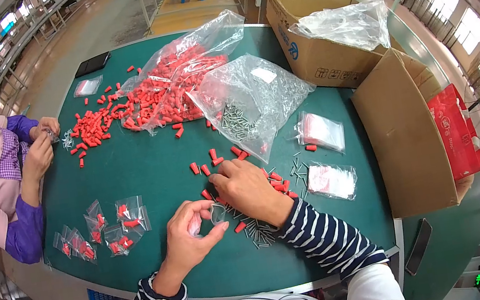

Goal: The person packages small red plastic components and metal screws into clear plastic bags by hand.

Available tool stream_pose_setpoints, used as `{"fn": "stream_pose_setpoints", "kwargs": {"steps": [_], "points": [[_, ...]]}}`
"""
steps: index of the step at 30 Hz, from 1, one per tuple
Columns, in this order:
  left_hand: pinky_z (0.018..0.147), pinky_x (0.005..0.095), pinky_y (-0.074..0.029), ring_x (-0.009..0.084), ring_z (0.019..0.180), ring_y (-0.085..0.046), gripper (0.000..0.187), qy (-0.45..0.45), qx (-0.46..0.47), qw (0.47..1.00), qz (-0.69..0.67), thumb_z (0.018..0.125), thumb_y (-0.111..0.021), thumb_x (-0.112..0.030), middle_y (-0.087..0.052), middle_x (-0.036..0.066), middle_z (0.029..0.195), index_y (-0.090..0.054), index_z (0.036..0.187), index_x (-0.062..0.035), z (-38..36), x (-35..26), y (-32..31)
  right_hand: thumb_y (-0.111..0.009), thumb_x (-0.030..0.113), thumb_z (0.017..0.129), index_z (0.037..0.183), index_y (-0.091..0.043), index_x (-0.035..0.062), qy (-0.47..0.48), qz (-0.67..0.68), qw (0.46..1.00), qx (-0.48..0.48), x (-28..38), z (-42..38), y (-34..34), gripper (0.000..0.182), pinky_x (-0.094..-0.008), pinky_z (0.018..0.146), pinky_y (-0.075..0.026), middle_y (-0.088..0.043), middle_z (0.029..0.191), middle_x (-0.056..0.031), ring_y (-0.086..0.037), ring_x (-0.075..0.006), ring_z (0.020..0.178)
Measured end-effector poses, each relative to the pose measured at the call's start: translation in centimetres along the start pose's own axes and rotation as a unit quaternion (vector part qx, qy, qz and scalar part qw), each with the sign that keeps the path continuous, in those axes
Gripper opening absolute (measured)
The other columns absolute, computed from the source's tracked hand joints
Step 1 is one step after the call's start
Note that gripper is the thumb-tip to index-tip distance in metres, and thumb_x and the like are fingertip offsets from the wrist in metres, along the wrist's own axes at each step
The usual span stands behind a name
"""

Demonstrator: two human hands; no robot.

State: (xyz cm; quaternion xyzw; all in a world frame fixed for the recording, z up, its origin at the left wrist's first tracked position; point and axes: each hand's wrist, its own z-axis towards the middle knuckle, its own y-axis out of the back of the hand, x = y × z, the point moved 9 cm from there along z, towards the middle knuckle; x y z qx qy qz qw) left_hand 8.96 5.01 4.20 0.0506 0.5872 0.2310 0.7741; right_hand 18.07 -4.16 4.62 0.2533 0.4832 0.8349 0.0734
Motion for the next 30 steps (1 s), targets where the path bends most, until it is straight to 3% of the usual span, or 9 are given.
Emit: {"fn": "stream_pose_setpoints", "kwargs": {"steps": [5,15,21,24,30], "points": [[0.069,0.0274,-0.048,0.0144,0.076,-0.057,0.044,0.005,-0.013,1.0,0.016,0.068,-0.085,-0.003,-0.059,0.006,0.086,-0.064,0.107,-0.001,0.1,-0.1,0.1,-0.072,0.003,0.08,0.11,-0.07,0.0041,-0.049,0.177,0.983,0.008,0.3,-0.5,3.4,0.03,-0.0377,0.069,-0.054,-0.063,0.097,-0.0123,-0.065,-0.0282,0.08],[0.068,0.0279,-0.049,0.015,0.075,-0.058,0.045,-0.031,-0.013,0.999,0.031,0.068,-0.084,-0.002,-0.06,0.006,0.087,-0.064,0.108,-0.0012,-0.1,-0.5,-0.2,-0.067,0.001,0.085,0.119,-0.064,0.0008,-0.025,0.207,0.974,0.09,4.4,-1.7,5.3,0.034,-0.0396,0.07,-0.054,-0.061,0.1,-0.0134,-0.066,-0.031,0.082],[0.067,0.027,-0.048,0.0135,0.075,-0.058,0.045,-0.029,-0.016,0.999,0.039,0.068,-0.085,-0.001,-0.06,0.005,0.087,-0.064,0.108,-0.0016,-0.1,-0.7,-0.1,-0.067,-0.003,0.084,0.116,-0.063,0.0004,-0.017,0.248,0.969,0.005,4.2,-1.5,7.6,0.033,-0.037,0.073,-0.053,-0.062,0.099,-0.014,-0.065,-0.0305,0.086],[0.067,0.0259,-0.047,0.0112,0.075,-0.055,0.045,-0.016,-0.021,1.0,0.017,0.068,-0.088,-0.005,-0.058,0.003,0.086,-0.062,0.104,-0.002,-0.1,-0.6,0.1,-0.068,-0.003,0.082,0.111,-0.063,0.0002,-0.081,0.241,0.967,0.033,2.4,-2.9,6.4,0.03,-0.0351,0.074,-0.053,-0.063,0.099,-0.0136,-0.065,-0.0282,0.089],[0.069,0.0232,-0.045,0.0075,0.079,-0.052,0.039,0.042,0.014,0.993,-0.114,0.074,-0.089,-0.012,-0.055,0.001,0.086,-0.056,0.091,-0.0052,-1.1,1.6,-0.8,-0.07,0.001,0.082,0.107,-0.064,0.0,-0.115,0.345,0.931,0.034,3.1,-4.8,3.5,0.026,-0.034,0.076,-0.053,-0.064,0.096,-0.0111,-0.066,-0.0241,0.087]]}}
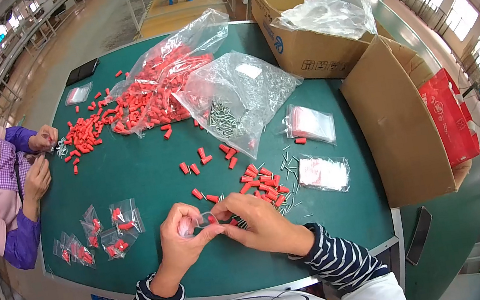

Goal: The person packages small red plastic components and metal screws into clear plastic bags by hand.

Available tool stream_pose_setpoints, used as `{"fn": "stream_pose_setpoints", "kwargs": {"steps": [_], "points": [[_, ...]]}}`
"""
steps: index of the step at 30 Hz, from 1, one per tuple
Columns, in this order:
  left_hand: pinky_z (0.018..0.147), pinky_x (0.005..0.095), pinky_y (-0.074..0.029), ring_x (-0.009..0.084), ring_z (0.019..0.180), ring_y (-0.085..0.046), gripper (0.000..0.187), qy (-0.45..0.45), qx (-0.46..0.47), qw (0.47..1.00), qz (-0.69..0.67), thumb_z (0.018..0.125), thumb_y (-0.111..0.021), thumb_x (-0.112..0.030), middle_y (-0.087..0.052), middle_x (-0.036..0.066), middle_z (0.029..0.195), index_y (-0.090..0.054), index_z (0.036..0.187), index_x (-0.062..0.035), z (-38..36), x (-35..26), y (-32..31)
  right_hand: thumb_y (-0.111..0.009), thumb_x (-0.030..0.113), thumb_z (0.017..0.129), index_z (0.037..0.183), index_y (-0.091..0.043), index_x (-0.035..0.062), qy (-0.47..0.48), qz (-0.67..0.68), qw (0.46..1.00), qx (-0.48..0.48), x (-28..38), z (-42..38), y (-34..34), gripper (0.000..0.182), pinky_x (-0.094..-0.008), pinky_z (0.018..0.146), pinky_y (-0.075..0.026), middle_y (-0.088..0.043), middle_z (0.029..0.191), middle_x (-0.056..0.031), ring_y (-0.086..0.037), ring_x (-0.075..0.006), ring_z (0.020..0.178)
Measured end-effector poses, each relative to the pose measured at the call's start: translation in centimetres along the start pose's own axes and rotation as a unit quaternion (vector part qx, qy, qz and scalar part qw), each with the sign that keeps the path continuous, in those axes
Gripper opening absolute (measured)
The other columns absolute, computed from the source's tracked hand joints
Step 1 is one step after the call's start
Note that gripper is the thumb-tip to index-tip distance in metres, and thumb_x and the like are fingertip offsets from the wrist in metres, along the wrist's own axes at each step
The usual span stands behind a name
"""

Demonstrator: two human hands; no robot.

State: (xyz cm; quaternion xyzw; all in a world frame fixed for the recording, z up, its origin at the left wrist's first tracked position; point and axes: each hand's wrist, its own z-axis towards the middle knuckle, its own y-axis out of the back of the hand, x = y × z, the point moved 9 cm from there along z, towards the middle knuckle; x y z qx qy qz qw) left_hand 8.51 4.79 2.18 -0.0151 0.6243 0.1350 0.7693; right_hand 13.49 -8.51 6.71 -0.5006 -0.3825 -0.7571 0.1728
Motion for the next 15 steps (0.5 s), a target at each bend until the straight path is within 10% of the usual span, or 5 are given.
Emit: {"fn": "stream_pose_setpoints", "kwargs": {"steps": [15], "points": [[0.063,0.0223,-0.044,0.0088,0.075,-0.055,0.008,-0.042,-0.006,0.999,-0.013,0.09,-0.072,-0.004,-0.062,0.006,0.09,-0.07,0.094,0.002,0.6,-2.2,0.6,-0.067,0.006,0.09,0.093,-0.066,-0.0018,-0.027,0.083,0.993,-0.084,-0.7,-0.3,2.1,0.008,-0.0283,0.073,-0.054,-0.067,0.089,-0.0085,-0.067,-0.0149,0.079]]}}
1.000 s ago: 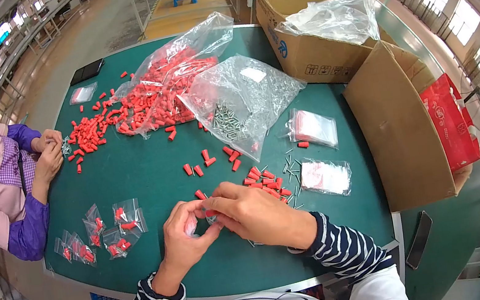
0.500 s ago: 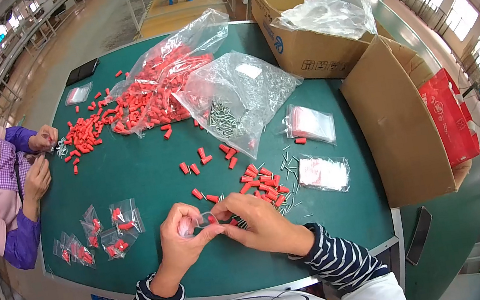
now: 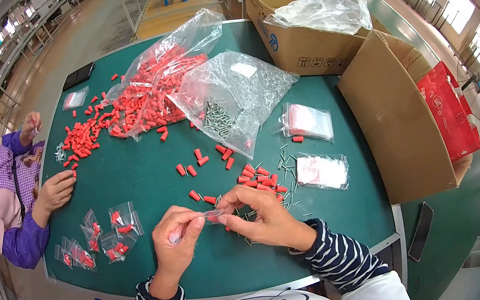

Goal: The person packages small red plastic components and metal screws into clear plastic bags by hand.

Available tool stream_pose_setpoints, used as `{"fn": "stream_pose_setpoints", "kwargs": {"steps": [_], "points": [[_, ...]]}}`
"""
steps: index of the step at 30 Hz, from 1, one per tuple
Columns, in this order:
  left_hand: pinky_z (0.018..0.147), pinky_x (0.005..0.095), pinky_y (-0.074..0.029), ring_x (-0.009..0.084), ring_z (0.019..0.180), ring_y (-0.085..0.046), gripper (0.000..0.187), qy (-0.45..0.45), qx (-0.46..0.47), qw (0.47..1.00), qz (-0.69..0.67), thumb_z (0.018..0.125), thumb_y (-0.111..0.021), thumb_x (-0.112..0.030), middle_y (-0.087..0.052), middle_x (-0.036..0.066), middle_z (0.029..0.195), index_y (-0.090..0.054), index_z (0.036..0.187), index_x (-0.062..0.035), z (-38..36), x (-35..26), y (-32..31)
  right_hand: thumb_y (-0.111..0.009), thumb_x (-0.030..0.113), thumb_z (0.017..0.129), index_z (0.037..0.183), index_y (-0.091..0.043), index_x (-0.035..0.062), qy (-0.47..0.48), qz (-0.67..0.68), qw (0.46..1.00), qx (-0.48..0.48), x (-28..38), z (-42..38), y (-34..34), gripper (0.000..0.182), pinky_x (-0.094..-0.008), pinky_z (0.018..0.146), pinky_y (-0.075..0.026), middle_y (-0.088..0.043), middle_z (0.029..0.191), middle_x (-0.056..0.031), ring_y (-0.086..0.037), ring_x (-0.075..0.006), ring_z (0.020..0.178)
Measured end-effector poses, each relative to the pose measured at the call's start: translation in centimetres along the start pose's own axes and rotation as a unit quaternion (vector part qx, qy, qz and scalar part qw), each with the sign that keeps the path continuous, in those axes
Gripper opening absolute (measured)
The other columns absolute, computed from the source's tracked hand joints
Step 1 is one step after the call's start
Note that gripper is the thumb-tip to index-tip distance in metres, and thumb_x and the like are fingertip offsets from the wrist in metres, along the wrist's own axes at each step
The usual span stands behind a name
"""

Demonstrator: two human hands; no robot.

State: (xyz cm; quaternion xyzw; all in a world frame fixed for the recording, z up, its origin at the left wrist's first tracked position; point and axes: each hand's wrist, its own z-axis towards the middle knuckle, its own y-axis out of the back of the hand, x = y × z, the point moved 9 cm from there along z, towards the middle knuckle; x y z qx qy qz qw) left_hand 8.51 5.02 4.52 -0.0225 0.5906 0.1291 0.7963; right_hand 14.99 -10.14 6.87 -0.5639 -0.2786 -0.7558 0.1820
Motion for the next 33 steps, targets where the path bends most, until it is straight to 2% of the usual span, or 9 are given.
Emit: {"fn": "stream_pose_setpoints", "kwargs": {"steps": [12,17,20,23,26,28,29,31,33], "points": [[0.06,0.0239,-0.043,0.0112,0.072,-0.054,0.007,-0.038,0.0,0.998,0.04,0.088,-0.073,-0.004,-0.061,0.006,0.085,-0.071,0.093,0.0003,-0.1,-0.7,-0.1,-0.07,0.007,0.088,0.088,-0.071,0.0017,0.074,-0.063,0.995,-0.014,0.6,0.1,0.2,0.005,-0.0315,0.069,-0.049,-0.068,0.084,-0.0069,-0.062,-0.0199,0.079],[0.062,0.0238,-0.044,0.011,0.072,-0.054,0.009,0.004,-0.008,1.0,0.029,0.086,-0.075,-0.003,-0.061,0.006,0.085,-0.07,0.093,-0.0006,0.3,-0.9,-0.6,-0.07,0.007,0.087,0.089,-0.071,0.0017,0.064,-0.065,0.996,0.019,0.9,0.4,0.2,0.006,-0.0317,0.069,-0.049,-0.068,0.085,-0.0074,-0.063,-0.0202,0.078],[0.063,0.0233,-0.044,0.0103,0.071,-0.054,0.015,-0.043,0.035,0.998,0.043,0.084,-0.076,-0.003,-0.06,0.004,0.085,-0.071,0.098,-0.0021,0.0,-0.8,-0.8,-0.07,0.007,0.088,0.089,-0.071,0.0017,0.063,-0.064,0.995,0.032,0.8,0.3,-0.5,0.006,-0.0312,0.067,-0.048,-0.068,0.084,-0.0072,-0.063,-0.0194,0.078],[0.062,0.0228,-0.043,0.0092,0.071,-0.054,0.015,-0.054,0.026,0.995,0.075,0.087,-0.074,-0.004,-0.06,0.001,0.086,-0.07,0.101,-0.0023,-0.1,-0.8,-0.6,-0.069,0.006,0.089,0.091,-0.071,0.0015,0.03,-0.07,0.997,0.029,0.8,0.3,-0.8,0.006,-0.0292,0.064,-0.048,-0.067,0.083,-0.0068,-0.063,-0.0167,0.077],[0.058,0.0219,-0.042,0.0079,0.07,-0.054,0.015,0.093,-0.036,0.991,-0.085,0.094,-0.068,-0.01,-0.059,0.0,0.087,-0.067,0.106,-0.0017,-0.8,2.8,-0.6,-0.068,0.006,0.089,0.094,-0.07,0.0012,-0.025,-0.078,0.997,0.001,0.1,1.0,-0.6,0.007,-0.0266,0.061,-0.048,-0.067,0.083,-0.0065,-0.063,-0.0134,0.075],[0.056,0.0214,-0.041,0.0065,0.07,-0.053,0.018,0.24,-0.078,0.934,-0.254,0.098,-0.063,-0.015,-0.059,0.0,0.089,-0.063,0.11,-0.0016,-1.1,4.9,-0.3,-0.067,0.005,0.09,0.097,-0.07,0.0006,-0.048,-0.073,0.996,-0.017,-0.1,1.7,-0.3,0.008,-0.0253,0.062,-0.049,-0.067,0.086,-0.0072,-0.063,-0.012,0.072],[0.055,0.0211,-0.041,0.0058,0.071,-0.052,0.02,0.31,-0.095,0.885,-0.334,0.1,-0.06,-0.017,-0.059,0.0,0.089,-0.062,0.112,-0.0015,-1.6,5.8,-0.6,-0.067,0.005,0.09,0.097,-0.07,0.0004,-0.018,-0.077,0.997,-0.025,0.7,2.3,-0.3,0.008,-0.0257,0.063,-0.05,-0.067,0.086,-0.0076,-0.063,-0.0125,0.073],[0.054,0.0213,-0.041,0.0056,0.074,-0.053,0.027,0.315,-0.091,0.859,-0.393,0.1,-0.058,-0.023,-0.058,0.0,0.092,-0.058,0.118,-0.0027,-1.8,6.4,-0.8,-0.067,0.003,0.09,0.098,-0.07,-0.0001,0.037,-0.082,0.995,-0.043,2.8,3.3,-0.8,0.009,-0.0266,0.065,-0.051,-0.067,0.088,-0.0084,-0.064,-0.0137,0.074],[0.057,0.023,-0.043,0.0067,0.076,-0.055,0.033,0.3,-0.066,0.847,-0.433,0.1,-0.059,-0.025,-0.059,0.001,0.095,-0.058,0.123,-0.0012,-1.8,6.2,-1.3,-0.067,0.0,0.088,0.102,-0.068,-0.0007,0.153,-0.07,0.985,-0.033,6.2,3.6,-2.3,0.014,-0.0282,0.067,-0.052,-0.067,0.092,-0.0097,-0.065,-0.0167,0.078]]}}
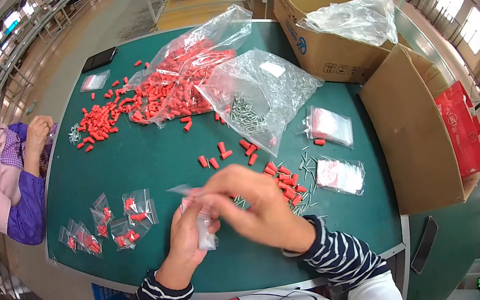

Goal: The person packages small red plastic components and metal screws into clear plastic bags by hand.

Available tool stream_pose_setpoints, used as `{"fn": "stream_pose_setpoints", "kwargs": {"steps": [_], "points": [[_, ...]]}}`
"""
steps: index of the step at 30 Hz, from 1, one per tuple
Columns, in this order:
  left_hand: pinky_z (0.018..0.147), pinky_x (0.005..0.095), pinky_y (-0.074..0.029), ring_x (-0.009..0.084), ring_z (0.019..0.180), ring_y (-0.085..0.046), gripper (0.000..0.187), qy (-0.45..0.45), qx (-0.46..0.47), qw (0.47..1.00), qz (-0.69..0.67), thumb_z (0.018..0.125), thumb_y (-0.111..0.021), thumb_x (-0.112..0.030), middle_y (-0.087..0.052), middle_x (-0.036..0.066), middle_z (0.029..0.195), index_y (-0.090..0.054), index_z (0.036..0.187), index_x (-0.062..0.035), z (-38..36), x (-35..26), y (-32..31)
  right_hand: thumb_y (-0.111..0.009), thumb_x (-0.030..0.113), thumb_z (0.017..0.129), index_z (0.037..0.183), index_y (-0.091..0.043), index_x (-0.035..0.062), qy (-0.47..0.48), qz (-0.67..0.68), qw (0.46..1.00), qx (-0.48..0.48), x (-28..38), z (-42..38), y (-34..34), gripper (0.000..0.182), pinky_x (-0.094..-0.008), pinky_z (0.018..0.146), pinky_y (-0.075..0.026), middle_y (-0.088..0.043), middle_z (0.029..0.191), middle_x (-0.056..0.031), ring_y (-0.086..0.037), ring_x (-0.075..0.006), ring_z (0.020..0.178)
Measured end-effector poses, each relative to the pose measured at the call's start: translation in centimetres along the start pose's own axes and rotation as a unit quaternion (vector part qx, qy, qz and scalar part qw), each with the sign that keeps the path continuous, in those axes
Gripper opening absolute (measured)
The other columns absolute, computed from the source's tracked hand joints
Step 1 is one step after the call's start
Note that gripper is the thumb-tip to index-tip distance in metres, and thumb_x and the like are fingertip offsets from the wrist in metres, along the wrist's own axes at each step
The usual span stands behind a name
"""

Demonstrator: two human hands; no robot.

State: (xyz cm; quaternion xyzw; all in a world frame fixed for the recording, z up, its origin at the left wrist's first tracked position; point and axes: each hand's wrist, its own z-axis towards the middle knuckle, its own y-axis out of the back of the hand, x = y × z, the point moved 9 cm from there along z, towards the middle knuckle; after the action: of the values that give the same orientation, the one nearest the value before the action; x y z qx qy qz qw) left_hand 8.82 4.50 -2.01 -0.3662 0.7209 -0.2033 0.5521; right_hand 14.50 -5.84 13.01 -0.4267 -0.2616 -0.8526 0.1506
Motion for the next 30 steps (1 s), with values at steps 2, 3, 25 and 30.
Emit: {"fn": "stream_pose_setpoints", "kwargs": {"steps": [2,3,25,30], "points": [[0.067,0.0271,-0.047,0.0108,0.087,-0.058,0.04,-0.003,-0.004,1.0,-0.001,0.1,-0.06,-0.032,-0.061,0.004,0.103,-0.055,0.126,-0.0016,-0.4,-0.3,-0.7,-0.068,-0.001,0.087,0.104,-0.068,-0.0007,0.073,0.028,0.997,-0.02,3.0,0.6,-0.9,0.017,-0.029,0.067,-0.053,-0.068,0.094,-0.0102,-0.066,-0.0183,0.079],[0.071,0.0286,-0.049,0.0123,0.09,-0.059,0.041,-0.003,-0.009,1.0,-0.012,0.1,-0.06,-0.033,-0.062,0.005,0.105,-0.054,0.126,-0.0017,-0.5,-0.5,-1.2,-0.069,0.0,0.087,0.105,-0.067,-0.0006,0.051,0.051,0.997,-0.026,3.8,0.8,-0.8,0.019,-0.0293,0.067,-0.052,-0.069,0.097,-0.0103,-0.067,-0.0199,0.08],[0.105,0.043,-0.046,0.0271,0.118,-0.059,0.032,-0.124,0.058,0.99,0.029,0.103,-0.054,-0.031,-0.063,0.014,0.112,-0.056,0.112,-0.0003,-1.0,-1.1,-2.9,-0.068,0.015,0.093,0.09,-0.067,-0.0046,-0.253,0.059,0.966,0.0,-6.3,-7.2,-2.0,0.02,-0.0255,0.054,-0.044,-0.063,0.073,-0.0049,-0.055,-0.0074,0.063],[0.097,0.0368,-0.05,0.0236,0.11,-0.063,0.033,-0.108,-0.01,0.993,0.053,0.104,-0.052,-0.028,-0.065,0.011,0.108,-0.056,0.121,0.0006,-0.6,-1.5,-1.6,-0.066,0.017,0.096,0.097,-0.067,-0.0017,-0.349,0.176,0.92,-0.017,-8.0,-8.3,-0.9,0.018,-0.0209,0.056,-0.044,-0.065,0.078,0.0006,-0.056,-0.0029,0.067]]}}
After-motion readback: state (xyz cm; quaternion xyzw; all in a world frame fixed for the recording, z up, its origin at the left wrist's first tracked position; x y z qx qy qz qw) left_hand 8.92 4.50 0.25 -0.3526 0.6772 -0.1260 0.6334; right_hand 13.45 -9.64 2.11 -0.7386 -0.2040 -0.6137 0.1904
